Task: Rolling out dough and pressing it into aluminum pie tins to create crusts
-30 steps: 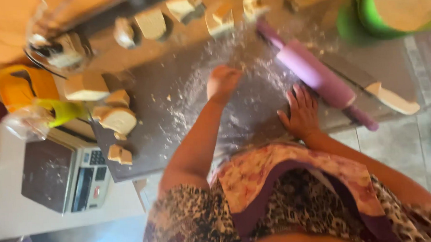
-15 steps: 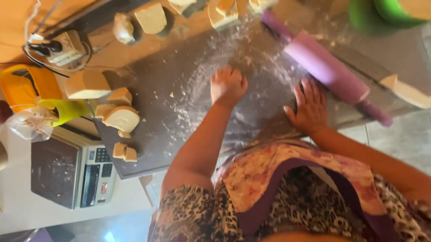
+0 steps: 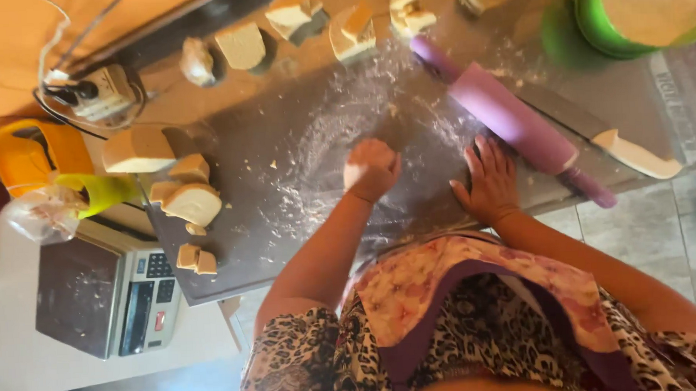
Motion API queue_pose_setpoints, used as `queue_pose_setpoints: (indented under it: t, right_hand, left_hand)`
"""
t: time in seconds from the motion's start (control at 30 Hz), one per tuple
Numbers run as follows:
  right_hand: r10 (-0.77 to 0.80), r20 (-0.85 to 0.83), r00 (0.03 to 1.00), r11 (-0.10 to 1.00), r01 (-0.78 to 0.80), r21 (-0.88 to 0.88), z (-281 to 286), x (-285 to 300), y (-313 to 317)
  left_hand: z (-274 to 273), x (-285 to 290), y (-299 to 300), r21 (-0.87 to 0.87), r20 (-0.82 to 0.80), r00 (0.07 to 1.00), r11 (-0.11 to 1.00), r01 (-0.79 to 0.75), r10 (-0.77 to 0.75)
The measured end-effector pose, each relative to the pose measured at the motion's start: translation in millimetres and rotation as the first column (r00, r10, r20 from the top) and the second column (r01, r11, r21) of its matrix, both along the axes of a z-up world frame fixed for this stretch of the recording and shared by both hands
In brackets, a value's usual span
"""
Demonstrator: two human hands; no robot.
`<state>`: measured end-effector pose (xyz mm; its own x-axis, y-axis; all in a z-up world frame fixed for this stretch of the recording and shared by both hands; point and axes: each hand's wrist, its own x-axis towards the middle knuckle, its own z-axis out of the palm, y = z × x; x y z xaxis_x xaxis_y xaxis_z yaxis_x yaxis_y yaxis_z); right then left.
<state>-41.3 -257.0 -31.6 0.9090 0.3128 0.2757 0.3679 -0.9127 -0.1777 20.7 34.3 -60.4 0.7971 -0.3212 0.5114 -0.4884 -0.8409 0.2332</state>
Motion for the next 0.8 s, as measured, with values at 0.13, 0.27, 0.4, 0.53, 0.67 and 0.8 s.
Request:
queue_pose_setpoints:
  t: [0.13,0.27,0.4,0.53,0.67,0.8]
  right_hand:
    - [0.009,-0.008,1.000,1.000,-0.009,0.005,-3,-4,0]
    - [-0.010,-0.023,1.000,1.000,0.009,-0.014,-5,-2,-2]
    - [-0.020,-0.006,1.000,1.000,0.020,-0.012,-11,-5,-1]
    - [-0.012,0.004,1.000,1.000,0.012,-0.016,-11,-8,0]
    - [-0.041,-0.033,0.999,0.997,0.039,-0.061,-6,-22,0]
    - [-0.031,-0.025,0.999,0.999,0.030,-0.042,-11,2,0]
  left_hand:
    - [18,11,-3,0.007,0.057,0.998,1.000,0.003,-0.004]
    - [46,31,41,-0.462,-0.337,0.928,0.830,-0.313,0.162]
    - [93,16,42,0.092,-0.358,0.857,0.927,-0.364,0.372]
    - [41,-9,12,0.103,-0.194,0.961,0.978,-0.182,0.199]
    - [20,-10,15,0.131,-0.088,0.987,0.984,-0.120,0.132]
    - [51,-1,27,0.106,-0.011,0.983,0.977,-0.183,0.185]
